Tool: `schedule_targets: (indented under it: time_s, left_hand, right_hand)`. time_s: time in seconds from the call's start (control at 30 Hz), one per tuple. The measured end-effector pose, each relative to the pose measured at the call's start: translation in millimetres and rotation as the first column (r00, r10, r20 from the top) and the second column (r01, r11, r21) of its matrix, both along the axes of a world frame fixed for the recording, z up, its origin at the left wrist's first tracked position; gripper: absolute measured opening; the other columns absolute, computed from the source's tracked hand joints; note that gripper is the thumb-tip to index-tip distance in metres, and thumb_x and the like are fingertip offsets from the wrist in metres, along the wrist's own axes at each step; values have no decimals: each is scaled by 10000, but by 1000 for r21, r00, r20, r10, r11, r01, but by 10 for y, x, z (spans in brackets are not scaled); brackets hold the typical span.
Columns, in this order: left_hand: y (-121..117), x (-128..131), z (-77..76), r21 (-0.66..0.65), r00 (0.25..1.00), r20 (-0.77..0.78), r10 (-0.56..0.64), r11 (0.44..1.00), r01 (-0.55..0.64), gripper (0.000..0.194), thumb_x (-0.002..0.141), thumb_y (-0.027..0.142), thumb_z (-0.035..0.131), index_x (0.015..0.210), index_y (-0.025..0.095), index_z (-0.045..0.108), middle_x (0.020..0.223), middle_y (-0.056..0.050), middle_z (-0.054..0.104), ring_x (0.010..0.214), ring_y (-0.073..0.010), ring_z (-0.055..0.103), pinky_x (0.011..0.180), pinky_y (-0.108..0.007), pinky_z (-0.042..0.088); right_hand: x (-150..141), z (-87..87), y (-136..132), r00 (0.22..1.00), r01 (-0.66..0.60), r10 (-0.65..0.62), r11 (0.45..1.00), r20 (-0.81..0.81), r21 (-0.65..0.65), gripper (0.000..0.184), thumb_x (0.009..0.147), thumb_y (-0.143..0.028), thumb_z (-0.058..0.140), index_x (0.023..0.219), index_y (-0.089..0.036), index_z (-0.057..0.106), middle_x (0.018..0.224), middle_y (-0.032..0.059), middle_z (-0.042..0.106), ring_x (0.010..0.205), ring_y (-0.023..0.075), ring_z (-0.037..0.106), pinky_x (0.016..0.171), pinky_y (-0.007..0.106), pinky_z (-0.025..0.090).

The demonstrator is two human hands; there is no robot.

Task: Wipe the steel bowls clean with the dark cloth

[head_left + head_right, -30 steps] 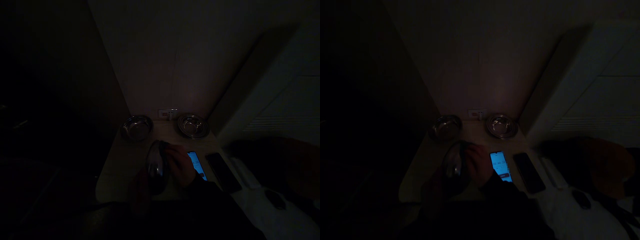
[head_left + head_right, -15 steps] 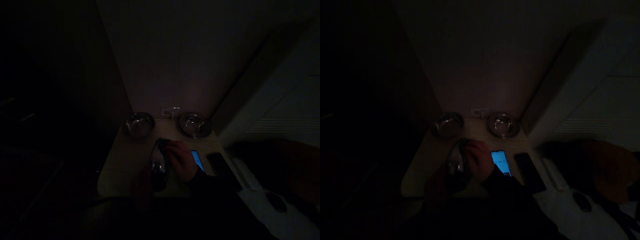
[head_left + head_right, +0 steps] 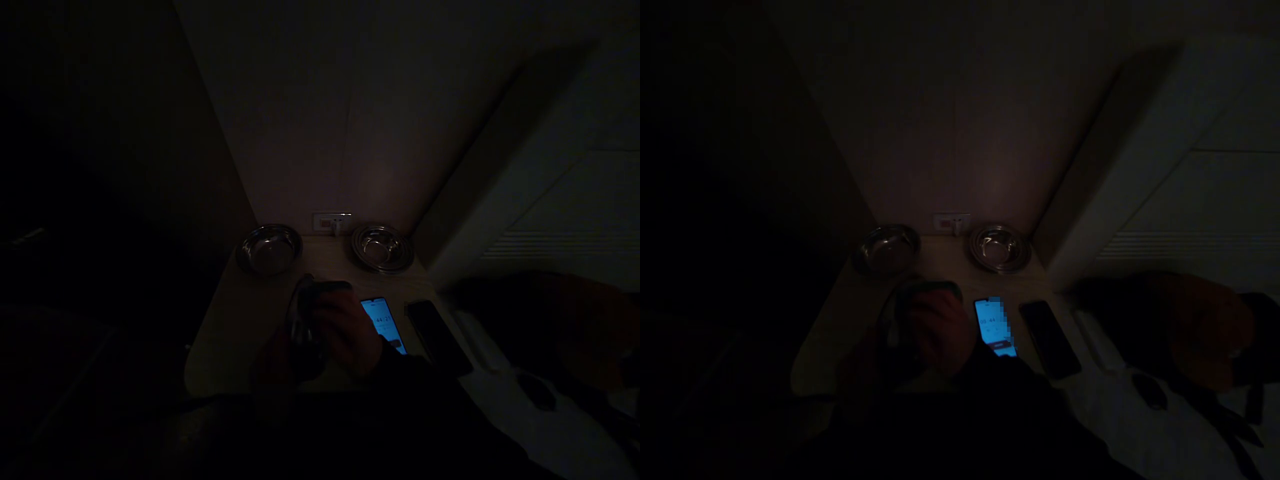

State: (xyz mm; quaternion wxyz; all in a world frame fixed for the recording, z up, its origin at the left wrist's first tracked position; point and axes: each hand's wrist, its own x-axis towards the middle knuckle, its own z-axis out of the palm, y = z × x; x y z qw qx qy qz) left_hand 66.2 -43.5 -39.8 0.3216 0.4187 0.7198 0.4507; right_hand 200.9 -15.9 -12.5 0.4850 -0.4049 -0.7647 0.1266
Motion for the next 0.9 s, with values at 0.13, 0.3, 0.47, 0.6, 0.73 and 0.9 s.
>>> schedule_targets:
  time_s: [0.13, 0.3, 0.47, 0.6, 0.73, 0.9]
  left_hand:
    - [19, -70, -5, 58, 996, -87, 1, 998, 4, 323, 795, 426, 462, 726, 182, 661, 702, -89, 676, 746, -221, 636, 611, -290, 510]
    - [10, -106, -2, 56, 998, -61, -20, 998, 23, 313, 791, 407, 465, 694, 184, 662, 656, -81, 667, 685, -204, 630, 560, -260, 494]
    - [-11, -96, -28, 16, 998, -64, 22, 1000, -21, 355, 805, 428, 443, 693, 174, 665, 682, -92, 669, 676, -211, 626, 550, -271, 488]
    - [-70, -54, -77, 9, 996, -85, 30, 1000, -30, 339, 797, 446, 476, 717, 178, 667, 722, -90, 672, 745, -230, 629, 594, -290, 493]
    - [-123, 3, -91, -35, 999, -44, -24, 999, 23, 424, 879, 441, 368, 710, 166, 642, 681, -57, 653, 645, -177, 618, 574, -273, 483]
    - [-141, -14, -55, -30, 997, -63, -40, 999, 38, 302, 873, 399, 465, 940, 140, 605, 924, -49, 629, 800, -133, 598, 728, -310, 500]
  right_hand:
    - [-14, -41, -8, 997, 49, -50, 999, -57, -10, 221, 849, -159, 500, 992, -229, 653, 993, 68, 644, 978, 203, 545, 820, 373, 478]
    - [37, -167, 161, 989, 78, -85, 995, -120, -55, 195, 840, -190, 510, 926, -232, 680, 963, 70, 665, 939, 203, 577, 823, 386, 483]
    - [122, -305, 318, 929, 73, -171, 954, -329, -290, 167, 820, -218, 545, 894, -231, 695, 972, 62, 676, 935, 187, 620, 855, 355, 495]
    - [158, -325, 212, 899, 89, -216, 942, -382, -324, 154, 810, -224, 567, 879, -239, 704, 984, 60, 675, 949, 201, 622, 861, 371, 492]
    - [122, -255, 47, 924, 130, -215, 954, -317, -270, 177, 819, -204, 563, 923, -255, 697, 1001, 60, 661, 959, 204, 606, 847, 369, 491]
    - [21, -180, -211, 969, 154, -173, 981, -175, -117, 277, 840, -149, 523, 1050, -290, 635, 1049, 56, 619, 1008, 219, 554, 839, 403, 475]
